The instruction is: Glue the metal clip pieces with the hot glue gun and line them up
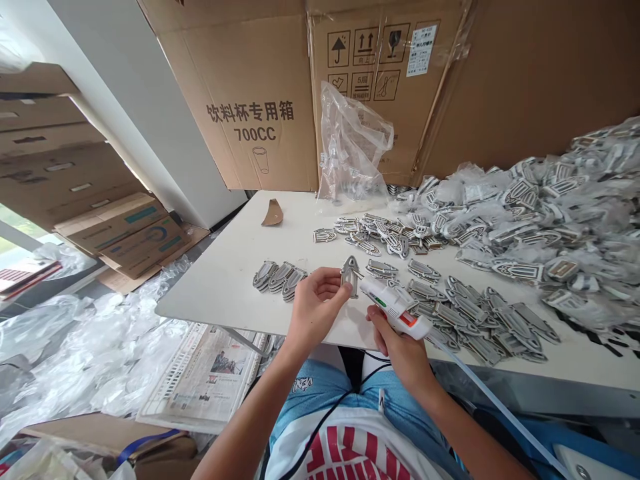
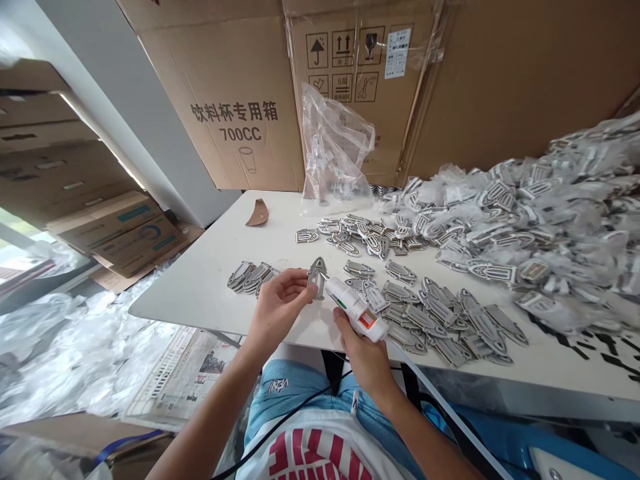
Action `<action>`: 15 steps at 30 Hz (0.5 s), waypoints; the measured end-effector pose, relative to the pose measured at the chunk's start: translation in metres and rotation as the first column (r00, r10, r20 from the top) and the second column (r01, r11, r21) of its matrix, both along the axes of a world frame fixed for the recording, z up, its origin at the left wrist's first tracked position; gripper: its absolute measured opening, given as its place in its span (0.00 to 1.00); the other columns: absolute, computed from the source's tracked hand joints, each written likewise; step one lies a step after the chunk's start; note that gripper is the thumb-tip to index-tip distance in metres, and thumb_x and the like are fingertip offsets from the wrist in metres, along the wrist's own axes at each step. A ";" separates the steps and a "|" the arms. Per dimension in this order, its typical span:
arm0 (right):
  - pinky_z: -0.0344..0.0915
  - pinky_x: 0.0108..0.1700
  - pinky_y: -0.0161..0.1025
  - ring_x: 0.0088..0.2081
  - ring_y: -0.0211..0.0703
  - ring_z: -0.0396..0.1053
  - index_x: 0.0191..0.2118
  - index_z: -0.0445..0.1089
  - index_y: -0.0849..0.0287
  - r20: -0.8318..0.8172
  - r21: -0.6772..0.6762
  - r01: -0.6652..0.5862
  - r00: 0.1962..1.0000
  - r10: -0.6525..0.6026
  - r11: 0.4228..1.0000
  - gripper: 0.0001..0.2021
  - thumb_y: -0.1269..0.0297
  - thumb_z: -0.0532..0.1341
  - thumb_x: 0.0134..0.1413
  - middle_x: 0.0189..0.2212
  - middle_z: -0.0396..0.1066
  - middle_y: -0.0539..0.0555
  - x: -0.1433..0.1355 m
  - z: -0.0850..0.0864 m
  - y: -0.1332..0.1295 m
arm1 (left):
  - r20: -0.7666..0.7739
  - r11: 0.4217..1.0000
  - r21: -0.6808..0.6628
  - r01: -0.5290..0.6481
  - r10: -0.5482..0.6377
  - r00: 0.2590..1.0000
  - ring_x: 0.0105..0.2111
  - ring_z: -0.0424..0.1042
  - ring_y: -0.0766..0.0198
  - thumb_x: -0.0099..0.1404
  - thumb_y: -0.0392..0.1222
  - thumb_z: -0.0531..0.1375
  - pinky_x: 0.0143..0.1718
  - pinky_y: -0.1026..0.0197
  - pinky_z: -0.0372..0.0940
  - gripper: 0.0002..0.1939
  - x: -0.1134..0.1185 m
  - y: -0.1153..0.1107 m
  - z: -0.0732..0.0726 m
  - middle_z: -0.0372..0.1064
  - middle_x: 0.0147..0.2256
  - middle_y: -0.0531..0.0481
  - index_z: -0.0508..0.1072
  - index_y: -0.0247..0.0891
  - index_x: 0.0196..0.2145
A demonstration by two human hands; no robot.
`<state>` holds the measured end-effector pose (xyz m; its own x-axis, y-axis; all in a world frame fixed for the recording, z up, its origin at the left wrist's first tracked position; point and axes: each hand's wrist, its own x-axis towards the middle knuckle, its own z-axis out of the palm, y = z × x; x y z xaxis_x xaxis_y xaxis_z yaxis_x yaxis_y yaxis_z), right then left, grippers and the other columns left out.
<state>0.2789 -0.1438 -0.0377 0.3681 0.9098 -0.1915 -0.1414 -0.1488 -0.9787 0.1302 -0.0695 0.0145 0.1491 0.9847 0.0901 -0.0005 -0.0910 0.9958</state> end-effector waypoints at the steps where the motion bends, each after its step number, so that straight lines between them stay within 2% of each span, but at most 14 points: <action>1: 0.58 0.24 0.38 0.22 0.40 0.56 0.22 0.66 0.55 0.006 -0.002 -0.006 1.000 0.006 1.000 0.27 0.37 0.71 0.52 0.16 0.55 0.45 0.001 0.000 0.000 | 0.001 1.000 -0.001 0.001 -0.001 1.000 0.34 0.78 0.65 0.62 0.43 0.71 0.38 0.63 0.74 0.13 0.000 -0.001 0.001 0.80 0.37 0.47 0.80 0.35 0.42; 6: 0.56 0.23 0.38 0.19 0.37 0.51 0.20 0.62 0.54 0.045 0.008 -0.049 0.998 0.049 0.999 0.29 0.37 0.69 0.54 0.14 0.53 0.44 0.003 0.001 0.001 | -0.006 1.000 -0.002 -0.006 0.006 1.000 0.33 0.78 0.64 0.62 0.43 0.70 0.38 0.63 0.74 0.12 0.000 -0.004 0.006 0.79 0.37 0.47 0.79 0.36 0.42; 11: 0.54 0.22 0.37 0.19 0.37 0.50 0.24 0.67 0.55 0.023 0.036 -0.017 1.000 0.016 0.999 0.26 0.39 0.71 0.52 0.14 0.55 0.43 0.004 -0.002 0.001 | -0.033 0.999 0.027 -0.018 0.019 0.999 0.34 0.79 0.63 0.62 0.43 0.70 0.37 0.62 0.74 0.11 -0.001 -0.008 0.011 0.79 0.36 0.47 0.79 0.37 0.41; 15: 0.54 0.22 0.38 0.19 0.37 0.52 0.21 0.64 0.54 0.018 0.022 -0.027 0.999 0.026 0.999 0.28 0.37 0.72 0.51 0.14 0.54 0.43 0.004 -0.004 0.002 | -0.041 0.999 0.035 -0.018 0.019 0.999 0.33 0.79 0.63 0.63 0.43 0.69 0.38 0.62 0.74 0.11 -0.001 -0.009 0.012 0.80 0.36 0.47 0.79 0.37 0.42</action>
<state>0.2830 -0.1417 -0.0412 0.3470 0.9233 -0.1644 -0.1201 -0.1301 -0.9842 0.1287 -0.0782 0.0260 0.1350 0.9837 0.1184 0.0422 -0.1251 0.9912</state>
